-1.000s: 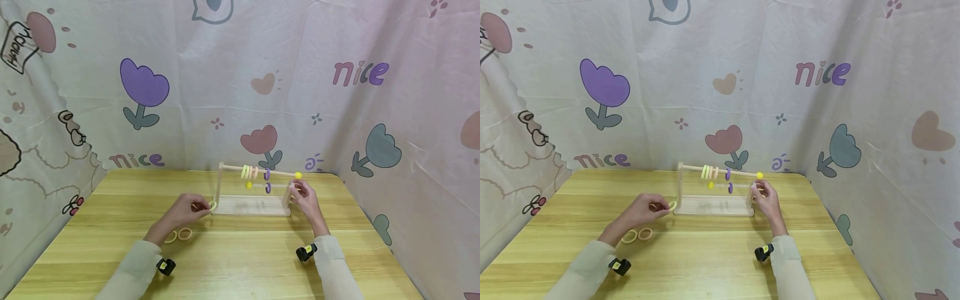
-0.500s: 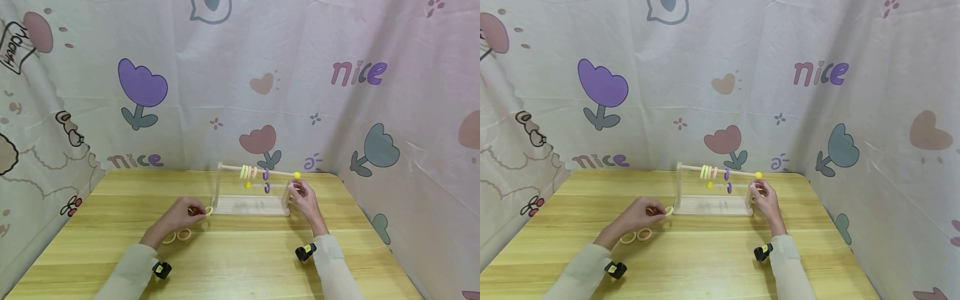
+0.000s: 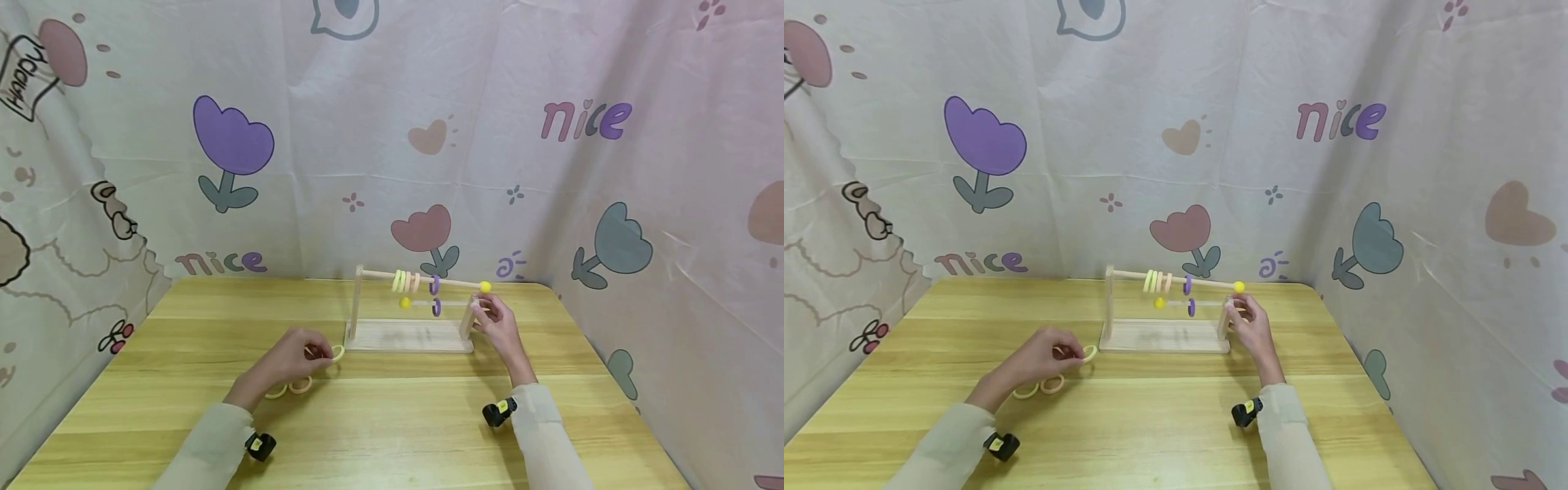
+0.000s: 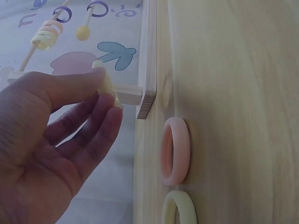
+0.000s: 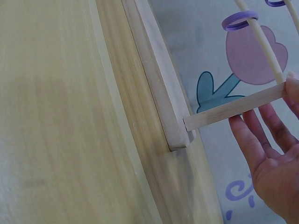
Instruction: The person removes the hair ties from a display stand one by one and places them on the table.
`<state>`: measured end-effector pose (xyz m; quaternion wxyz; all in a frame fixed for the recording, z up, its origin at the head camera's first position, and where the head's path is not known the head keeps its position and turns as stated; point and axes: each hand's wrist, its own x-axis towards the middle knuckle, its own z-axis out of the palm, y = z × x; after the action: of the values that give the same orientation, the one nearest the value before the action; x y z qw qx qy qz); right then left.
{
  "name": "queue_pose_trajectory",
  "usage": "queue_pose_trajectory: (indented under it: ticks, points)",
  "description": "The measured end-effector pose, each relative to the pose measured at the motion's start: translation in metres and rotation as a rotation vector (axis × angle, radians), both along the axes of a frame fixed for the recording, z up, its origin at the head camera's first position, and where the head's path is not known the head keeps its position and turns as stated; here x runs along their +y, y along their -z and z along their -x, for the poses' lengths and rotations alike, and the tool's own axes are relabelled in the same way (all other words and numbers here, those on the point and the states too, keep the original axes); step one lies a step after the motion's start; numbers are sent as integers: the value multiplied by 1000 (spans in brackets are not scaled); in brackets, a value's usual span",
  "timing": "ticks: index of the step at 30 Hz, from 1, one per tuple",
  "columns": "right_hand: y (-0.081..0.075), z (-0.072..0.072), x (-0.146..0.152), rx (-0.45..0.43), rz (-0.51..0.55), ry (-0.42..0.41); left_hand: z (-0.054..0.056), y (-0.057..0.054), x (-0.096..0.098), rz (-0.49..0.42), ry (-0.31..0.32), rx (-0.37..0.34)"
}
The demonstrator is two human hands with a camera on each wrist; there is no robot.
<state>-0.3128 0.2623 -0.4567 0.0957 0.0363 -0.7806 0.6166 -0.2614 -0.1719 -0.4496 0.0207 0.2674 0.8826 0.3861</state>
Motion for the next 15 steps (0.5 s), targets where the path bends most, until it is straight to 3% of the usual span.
queue_pose_trajectory:
  ticks: [15]
  points:
    - [0,1,0,7,-6,7,-1,5,-3,-1,26,-40]
